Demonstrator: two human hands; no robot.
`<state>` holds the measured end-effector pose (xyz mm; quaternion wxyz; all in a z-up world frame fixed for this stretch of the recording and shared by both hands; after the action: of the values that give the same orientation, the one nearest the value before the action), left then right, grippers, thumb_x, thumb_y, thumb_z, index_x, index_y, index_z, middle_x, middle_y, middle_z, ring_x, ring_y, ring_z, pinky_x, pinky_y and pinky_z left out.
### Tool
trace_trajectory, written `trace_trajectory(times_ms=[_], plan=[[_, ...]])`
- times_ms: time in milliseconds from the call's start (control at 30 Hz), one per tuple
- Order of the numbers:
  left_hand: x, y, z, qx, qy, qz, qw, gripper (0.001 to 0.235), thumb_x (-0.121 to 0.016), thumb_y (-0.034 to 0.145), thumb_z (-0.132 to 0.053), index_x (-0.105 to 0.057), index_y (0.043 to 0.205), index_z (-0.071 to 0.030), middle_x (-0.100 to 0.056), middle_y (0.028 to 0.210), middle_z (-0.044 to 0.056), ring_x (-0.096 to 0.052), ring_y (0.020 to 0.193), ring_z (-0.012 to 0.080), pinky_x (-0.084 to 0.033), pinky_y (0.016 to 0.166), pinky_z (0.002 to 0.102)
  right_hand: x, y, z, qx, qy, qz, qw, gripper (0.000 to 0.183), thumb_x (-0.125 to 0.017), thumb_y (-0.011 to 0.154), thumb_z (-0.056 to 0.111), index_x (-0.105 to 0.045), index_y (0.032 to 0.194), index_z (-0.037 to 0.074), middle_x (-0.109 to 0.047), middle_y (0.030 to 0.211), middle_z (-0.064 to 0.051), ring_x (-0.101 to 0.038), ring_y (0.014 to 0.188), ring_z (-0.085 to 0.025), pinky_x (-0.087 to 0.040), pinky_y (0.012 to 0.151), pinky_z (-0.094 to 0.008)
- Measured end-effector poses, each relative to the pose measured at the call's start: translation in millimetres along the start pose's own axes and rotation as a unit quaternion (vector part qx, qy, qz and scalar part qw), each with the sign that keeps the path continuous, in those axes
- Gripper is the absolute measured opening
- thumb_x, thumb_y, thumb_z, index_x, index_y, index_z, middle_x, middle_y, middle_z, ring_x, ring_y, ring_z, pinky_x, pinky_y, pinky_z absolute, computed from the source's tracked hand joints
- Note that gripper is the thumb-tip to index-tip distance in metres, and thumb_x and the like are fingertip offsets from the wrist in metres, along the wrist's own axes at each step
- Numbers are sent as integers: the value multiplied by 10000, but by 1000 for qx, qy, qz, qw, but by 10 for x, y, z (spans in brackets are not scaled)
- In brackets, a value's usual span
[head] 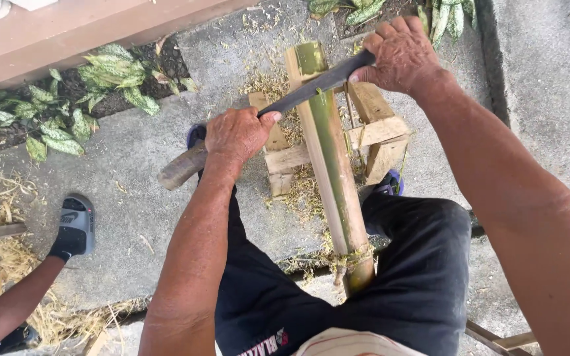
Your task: Shaving and shaping a bamboo pole using a machete while it is held in a wooden frame.
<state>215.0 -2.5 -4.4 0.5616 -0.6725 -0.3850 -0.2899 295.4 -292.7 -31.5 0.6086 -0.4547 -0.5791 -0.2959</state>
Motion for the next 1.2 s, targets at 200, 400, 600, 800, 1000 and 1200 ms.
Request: trace_trajectory(times_ms=[200,400,600,800,1000,1200], plan=[[-313,-405,-120,-16,-1,11,1000,639,-435,983,-683,-761,1072,-140,-757,927,158,-723,954,352,-526,879,549,-80,-588,184,-18,16,45,999,790,-540,883,826,-719,1203,126,-637,1115,-104,-526,1157,-266,-319,1062,-452],[-555,-951,-290,-25,-2,-2,1000,610,-457,961,-667,-766,1049,-148,-754,913,174,-724,932,368,-531,865,546,-267,-1251,311,-16,49,23,998,769,-564,866,800,-712,1150,101,-642,1092,-107,-541,1144,-279,-332,1062,-456],[-954,-1447,-351,-15,23,26,999,641,-436,977,-673,-760,1019,-122,-760,926,168,-723,957,367,-533,872,545,-286,-1895,537,-15,82,-3,997,723,-584,844,778,-706,1077,105,-649,1089,-109,-558,1150,-296,-358,1068,-448],[-1258,-1989,-390,-15,9,33,999,631,-434,963,-666,-762,1012,-129,-757,916,180,-725,927,376,-540,873,538,-288,-2496,782,-25,112,25,993,670,-592,843,741,-707,1069,121,-650,1072,-94,-561,1148,-291,-363,1060,-444],[-1606,-2430,-362,-18,21,50,998,632,-450,967,-658,-750,951,-102,-751,892,193,-723,907,379,-550,857,530,-257,-2998,1006,-24,121,15,992,647,-614,816,704,-708,1108,134,-661,1071,-86,-561,1172,-275,-361,1072,-445],[-1626,-2530,-271,-30,7,79,996,601,-454,964,-652,-728,966,-118,-751,862,184,-722,888,376,-549,845,525,-422,-3220,1131,-36,128,-10,991,620,-623,783,691,-714,1066,146,-663,1062,-82,-564,1171,-297,-358,1056,-462]])
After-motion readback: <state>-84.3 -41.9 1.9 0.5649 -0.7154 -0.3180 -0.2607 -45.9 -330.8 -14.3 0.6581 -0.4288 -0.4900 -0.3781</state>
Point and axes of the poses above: each hand's wrist, its own y-axis towards the middle knuckle, its own x-axis out of the back of the hand, z = x × y, the point moved 8 cm from there along y, towards the middle knuckle
